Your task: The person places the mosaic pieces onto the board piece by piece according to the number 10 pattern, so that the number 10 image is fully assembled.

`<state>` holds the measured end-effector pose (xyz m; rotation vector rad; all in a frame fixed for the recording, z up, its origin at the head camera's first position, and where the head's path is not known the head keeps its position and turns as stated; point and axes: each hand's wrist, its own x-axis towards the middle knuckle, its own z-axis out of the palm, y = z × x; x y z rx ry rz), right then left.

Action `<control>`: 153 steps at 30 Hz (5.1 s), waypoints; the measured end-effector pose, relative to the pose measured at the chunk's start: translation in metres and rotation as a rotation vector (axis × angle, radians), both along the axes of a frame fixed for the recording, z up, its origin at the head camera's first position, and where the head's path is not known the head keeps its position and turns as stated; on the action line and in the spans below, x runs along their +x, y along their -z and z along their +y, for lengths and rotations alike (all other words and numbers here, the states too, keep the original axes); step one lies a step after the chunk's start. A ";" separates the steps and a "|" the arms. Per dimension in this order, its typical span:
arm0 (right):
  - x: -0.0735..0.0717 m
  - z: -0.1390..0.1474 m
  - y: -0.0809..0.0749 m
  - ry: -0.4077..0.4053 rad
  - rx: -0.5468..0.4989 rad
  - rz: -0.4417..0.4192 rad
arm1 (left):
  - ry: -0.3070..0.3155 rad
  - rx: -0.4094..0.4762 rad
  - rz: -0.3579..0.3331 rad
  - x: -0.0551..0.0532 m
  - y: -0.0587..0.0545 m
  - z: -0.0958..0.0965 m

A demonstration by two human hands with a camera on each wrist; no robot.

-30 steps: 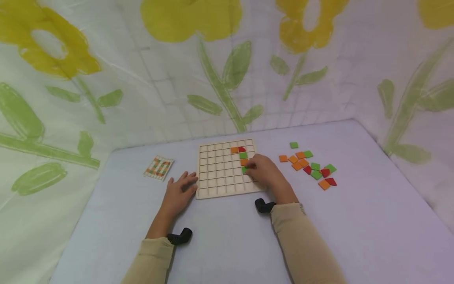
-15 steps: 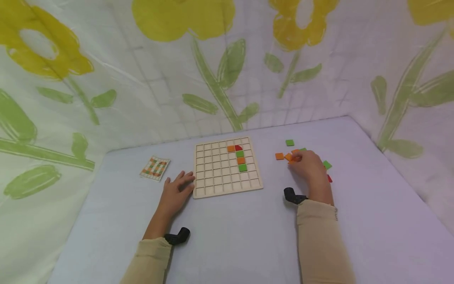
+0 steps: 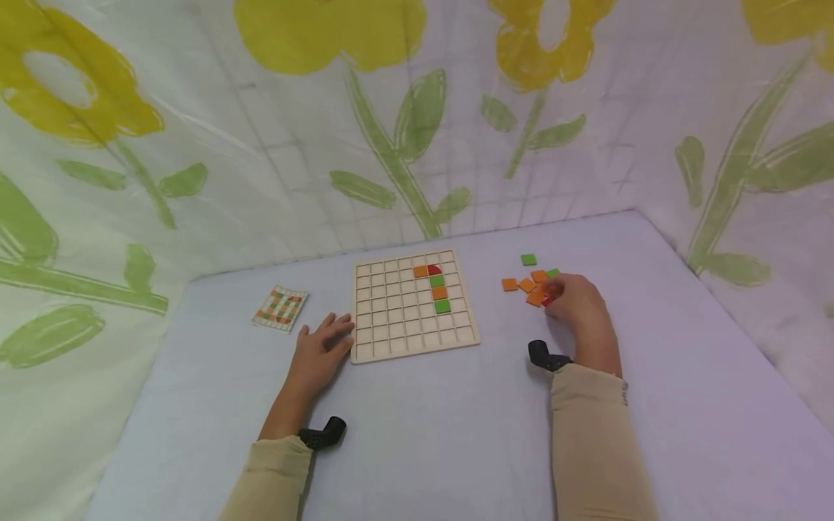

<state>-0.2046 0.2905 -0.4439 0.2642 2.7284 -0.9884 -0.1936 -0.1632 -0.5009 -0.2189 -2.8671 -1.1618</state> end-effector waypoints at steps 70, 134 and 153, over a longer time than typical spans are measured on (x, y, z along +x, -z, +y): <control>-0.020 -0.131 0.017 -0.290 -0.082 0.058 | -0.005 0.016 -0.004 0.001 -0.001 0.000; -0.013 -0.156 0.022 -0.459 0.005 0.153 | 0.111 -0.012 0.067 0.005 0.000 0.004; -0.023 -0.066 0.017 -0.041 -0.002 0.201 | 0.106 -0.019 0.064 0.004 -0.003 0.003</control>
